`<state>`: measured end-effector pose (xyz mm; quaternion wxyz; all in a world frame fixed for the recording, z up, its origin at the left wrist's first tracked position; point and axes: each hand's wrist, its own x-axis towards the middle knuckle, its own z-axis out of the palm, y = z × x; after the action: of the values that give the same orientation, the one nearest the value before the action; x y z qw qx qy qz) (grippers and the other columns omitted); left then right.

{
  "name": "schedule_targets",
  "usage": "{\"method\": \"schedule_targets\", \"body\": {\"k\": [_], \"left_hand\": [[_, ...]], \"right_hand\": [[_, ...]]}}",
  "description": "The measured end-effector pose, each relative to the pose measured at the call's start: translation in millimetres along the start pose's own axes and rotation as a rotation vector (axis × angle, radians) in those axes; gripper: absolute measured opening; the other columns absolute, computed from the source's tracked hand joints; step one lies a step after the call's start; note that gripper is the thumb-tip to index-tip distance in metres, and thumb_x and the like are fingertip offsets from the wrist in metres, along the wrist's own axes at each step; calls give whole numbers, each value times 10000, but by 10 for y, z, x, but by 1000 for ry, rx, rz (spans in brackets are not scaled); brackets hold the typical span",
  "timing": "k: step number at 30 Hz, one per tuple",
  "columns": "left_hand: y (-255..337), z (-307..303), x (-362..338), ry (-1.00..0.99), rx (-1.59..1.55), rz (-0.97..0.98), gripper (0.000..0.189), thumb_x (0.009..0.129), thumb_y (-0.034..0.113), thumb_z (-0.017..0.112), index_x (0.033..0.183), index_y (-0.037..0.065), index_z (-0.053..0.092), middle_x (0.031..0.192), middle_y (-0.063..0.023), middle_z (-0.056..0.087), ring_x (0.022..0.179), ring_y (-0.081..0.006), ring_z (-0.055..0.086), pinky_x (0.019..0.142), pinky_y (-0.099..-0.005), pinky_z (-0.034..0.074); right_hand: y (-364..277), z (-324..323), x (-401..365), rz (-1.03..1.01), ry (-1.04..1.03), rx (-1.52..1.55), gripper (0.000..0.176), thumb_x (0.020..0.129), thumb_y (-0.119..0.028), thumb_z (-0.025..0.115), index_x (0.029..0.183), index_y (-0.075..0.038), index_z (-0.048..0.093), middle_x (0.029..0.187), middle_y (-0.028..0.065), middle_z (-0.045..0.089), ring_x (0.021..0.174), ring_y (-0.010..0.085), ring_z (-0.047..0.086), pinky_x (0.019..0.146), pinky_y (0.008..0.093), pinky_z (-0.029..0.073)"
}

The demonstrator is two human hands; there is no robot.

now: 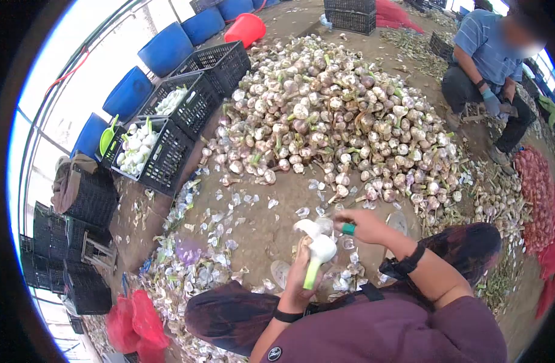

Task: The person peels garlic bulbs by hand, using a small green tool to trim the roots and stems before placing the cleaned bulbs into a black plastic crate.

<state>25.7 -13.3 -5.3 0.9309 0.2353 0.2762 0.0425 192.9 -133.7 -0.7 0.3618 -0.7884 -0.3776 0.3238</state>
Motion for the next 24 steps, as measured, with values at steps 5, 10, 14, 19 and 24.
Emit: {"method": "schedule_targets", "body": {"k": [5,10,14,19,24], "left_hand": [[34,-66,44,-102,282,-1,570,835,175,573,1308,97,265,1188,-114,442,1043,-210,512,869,-354,453],[85,-58,27,-147,634,83,805,662,81,680,1307,79,198,1213,-121,407,1060,-215,492,897,-322,428],[55,123,-95,-263,760,251,854,621,4,680,1296,70,161,1227,-129,390,1085,-224,474,926,-324,409],[124,108,-59,-28,644,293,753,659,-56,610,1274,71,196,1152,-121,448,1051,-202,493,904,-314,417],[102,-7,11,143,521,218,682,688,-38,582,1264,64,230,1096,-109,475,991,-178,506,851,-296,430]], "right_hand": [[-385,-120,-19,-228,-160,275,244,757,-101,663,996,-93,617,917,58,631,823,150,577,722,295,453],[-367,-127,44,-176,39,-13,183,727,-102,637,891,-58,570,843,126,619,788,272,598,675,366,463],[172,63,271,-46,326,-348,143,684,-8,577,817,-45,539,832,139,599,802,319,579,676,370,450],[290,222,91,-278,159,-84,203,674,24,551,857,-60,574,877,114,591,828,316,563,725,354,449],[-304,207,-151,-287,275,-89,272,695,-33,568,962,-76,591,945,100,600,888,285,569,754,339,462]]}}
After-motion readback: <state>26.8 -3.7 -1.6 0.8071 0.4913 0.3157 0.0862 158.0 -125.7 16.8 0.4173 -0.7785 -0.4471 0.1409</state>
